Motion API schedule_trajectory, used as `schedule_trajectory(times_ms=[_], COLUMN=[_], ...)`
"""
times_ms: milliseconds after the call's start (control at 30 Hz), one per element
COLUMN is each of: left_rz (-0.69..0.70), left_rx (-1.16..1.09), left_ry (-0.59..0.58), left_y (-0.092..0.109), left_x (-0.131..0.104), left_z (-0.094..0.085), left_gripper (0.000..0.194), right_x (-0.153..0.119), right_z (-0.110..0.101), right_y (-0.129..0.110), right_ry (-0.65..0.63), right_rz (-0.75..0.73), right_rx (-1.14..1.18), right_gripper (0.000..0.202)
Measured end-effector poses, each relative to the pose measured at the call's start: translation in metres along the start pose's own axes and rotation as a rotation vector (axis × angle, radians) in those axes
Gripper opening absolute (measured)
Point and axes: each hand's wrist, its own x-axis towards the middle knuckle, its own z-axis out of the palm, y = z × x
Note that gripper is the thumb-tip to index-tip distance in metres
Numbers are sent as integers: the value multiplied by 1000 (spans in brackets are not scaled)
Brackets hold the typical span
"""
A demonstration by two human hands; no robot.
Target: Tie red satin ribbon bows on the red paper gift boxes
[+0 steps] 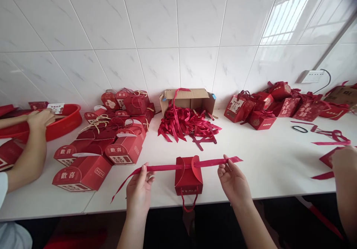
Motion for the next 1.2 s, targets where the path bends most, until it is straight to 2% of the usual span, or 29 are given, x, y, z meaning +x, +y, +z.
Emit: schedule_trajectory(times_ms=[167, 267, 433, 567, 700, 933, 1200], left_rz=[58, 171, 403, 458, 457, 463, 482], left_rx=[17, 81, 182, 313, 438, 390, 370], left_ry=[-107, -174, -265, -440, -561, -601, -636], left_y=[16, 31, 55, 67, 71, 76, 79], left_x=[1, 2, 3, -1, -6, -16, -18], left_z=[8, 20, 50, 76, 94, 107, 110], left_gripper=[36, 37, 28, 25, 30, 23, 25], right_x=[4, 8, 14, 12, 9, 8, 7], right_z=[14, 30, 66, 95, 114, 126, 130], right_y=[-12, -23, -37, -44, -46, -44, -42], right_ry=[-31, -94, -305, -466, -607, -719, -793], right_rz=[-108, -238, -396, -458, -433, -439, -463], right_rx=[-99, -224, -532, -704, -799, -814, -793], right_gripper=[19, 16, 21, 22, 27, 21, 18])
